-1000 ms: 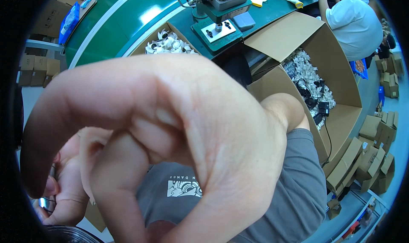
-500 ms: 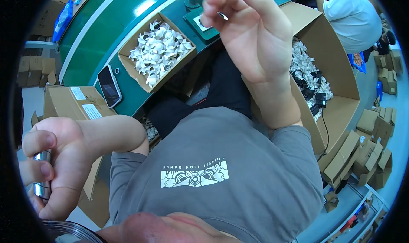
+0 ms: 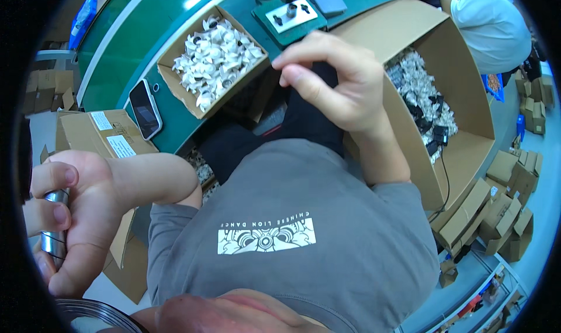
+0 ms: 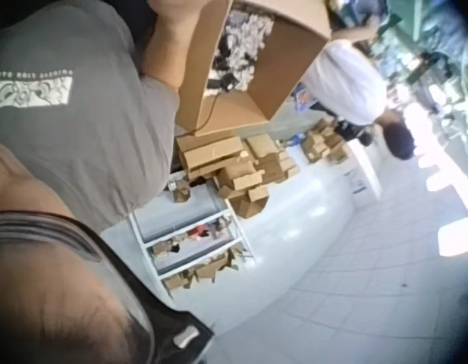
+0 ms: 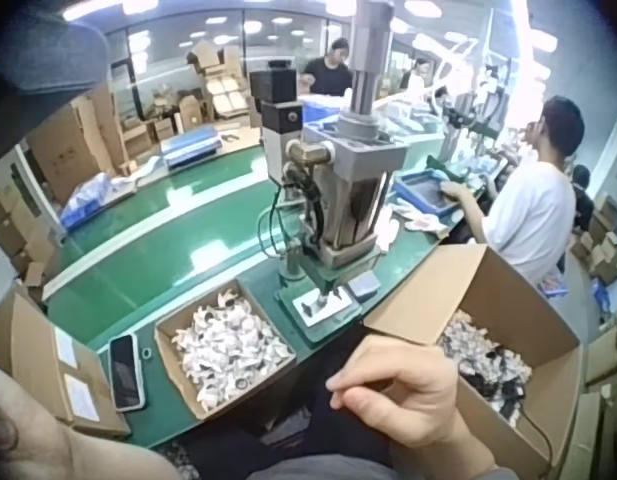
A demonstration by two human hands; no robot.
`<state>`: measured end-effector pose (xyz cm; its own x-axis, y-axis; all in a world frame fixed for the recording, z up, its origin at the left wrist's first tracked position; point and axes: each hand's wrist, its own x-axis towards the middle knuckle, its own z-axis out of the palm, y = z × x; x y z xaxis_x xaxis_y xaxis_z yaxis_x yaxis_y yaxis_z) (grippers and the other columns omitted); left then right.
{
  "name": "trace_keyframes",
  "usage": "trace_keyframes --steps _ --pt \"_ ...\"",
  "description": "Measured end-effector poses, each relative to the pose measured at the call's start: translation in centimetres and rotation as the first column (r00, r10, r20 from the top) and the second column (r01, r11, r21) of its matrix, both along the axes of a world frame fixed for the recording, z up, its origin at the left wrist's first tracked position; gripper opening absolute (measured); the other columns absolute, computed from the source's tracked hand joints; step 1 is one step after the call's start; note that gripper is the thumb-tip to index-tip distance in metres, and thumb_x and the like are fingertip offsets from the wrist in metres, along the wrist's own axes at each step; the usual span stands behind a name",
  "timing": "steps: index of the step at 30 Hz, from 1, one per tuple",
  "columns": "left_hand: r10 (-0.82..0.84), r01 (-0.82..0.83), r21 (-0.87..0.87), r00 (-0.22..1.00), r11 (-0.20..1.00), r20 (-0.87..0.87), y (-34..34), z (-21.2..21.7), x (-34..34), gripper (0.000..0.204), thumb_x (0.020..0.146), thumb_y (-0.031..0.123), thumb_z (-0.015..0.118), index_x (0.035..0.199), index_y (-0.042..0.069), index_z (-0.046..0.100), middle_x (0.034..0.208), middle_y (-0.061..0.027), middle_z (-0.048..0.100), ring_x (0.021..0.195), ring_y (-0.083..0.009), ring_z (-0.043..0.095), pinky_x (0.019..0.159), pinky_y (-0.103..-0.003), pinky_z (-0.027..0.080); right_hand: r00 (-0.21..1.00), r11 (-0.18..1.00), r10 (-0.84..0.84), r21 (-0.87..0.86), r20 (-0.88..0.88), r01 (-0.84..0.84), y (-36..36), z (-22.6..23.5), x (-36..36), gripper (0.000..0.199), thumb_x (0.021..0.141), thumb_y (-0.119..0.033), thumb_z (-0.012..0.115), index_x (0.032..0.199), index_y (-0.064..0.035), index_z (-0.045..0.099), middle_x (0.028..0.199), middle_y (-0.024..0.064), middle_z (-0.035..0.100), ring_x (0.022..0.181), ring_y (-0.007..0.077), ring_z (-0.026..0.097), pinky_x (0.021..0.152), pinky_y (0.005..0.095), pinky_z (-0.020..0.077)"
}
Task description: The person assembles small components by combining metal cylinders with plastic pieces and pressing them with a pneumatic press machine.
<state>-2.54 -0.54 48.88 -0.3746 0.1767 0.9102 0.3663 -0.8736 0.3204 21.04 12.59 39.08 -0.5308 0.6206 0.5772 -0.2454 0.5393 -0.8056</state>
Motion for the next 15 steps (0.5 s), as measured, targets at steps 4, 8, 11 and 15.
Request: trace_keyframes --steps 4,8,11,15 --pt "-0.086 0.086 0.09 0.996 0.992 -0.001 1.3 0.0 -0.2 0.021 0.099 0.04 0.047 0.091 0.024 0.057 0.078 0.0048 0.049 0.056 -0.0082 0.038 0.038 -0.024 0.027 0.943 0.981 -0.158 0.158 0.293 0.115 1.2 -1.5 0.3 0.017 0.09 0.0 0.056 0.104 0.0037 0.065 0.072 0.0057 0.059 0.068 0.0132 0.059 0.06 0.0251 0.0448" --pt "-0.233 0.233 -0.5 0.97 0.834 0.064 2.8 -6.2 1.3 0.028 0.097 0.029 0.054 0.107 0.003 0.054 0.066 -0.0047 0.048 0.045 -0.0131 0.042 0.039 -0.026 0.038 0.842 0.955 -0.128 -0.163 0.525 0.247 0.3 -3.7 2.1 0.022 0.092 0.0 0.054 0.111 0.0002 0.065 0.068 0.0034 0.055 0.064 0.0095 0.054 0.06 0.0237 0.0441" --pt "-0.277 0.859 -0.508 0.504 0.063 0.818 2.9 -14.5 4.2 0.024 0.096 0.015 0.053 0.116 0.001 0.054 0.082 -0.0048 0.053 0.058 -0.009 0.05 0.045 -0.022 0.043 0.897 0.944 -0.007 -0.294 0.443 0.153 -1.0 -7.2 1.9 0.034 0.092 0.003 0.046 0.124 -0.0015 0.059 0.071 0.0055 0.053 0.066 0.0127 0.052 0.066 0.0271 0.0469" --pt "0.201 0.976 -0.061 0.104 -0.209 0.974 0.4 -29.6 6.6 0.033 0.097 0.022 0.051 0.125 0.005 0.051 0.085 -0.0047 0.055 0.067 -0.0138 0.054 0.051 -0.029 0.048 0.853 0.956 0.172 -0.292 0.492 -0.024 -2.0 -13.5 1.3 0.047 0.085 0.008 0.045 0.13 -0.002 0.054 0.077 0.0111 0.055 0.071 0.0232 0.055 0.072 0.0332 0.0488"
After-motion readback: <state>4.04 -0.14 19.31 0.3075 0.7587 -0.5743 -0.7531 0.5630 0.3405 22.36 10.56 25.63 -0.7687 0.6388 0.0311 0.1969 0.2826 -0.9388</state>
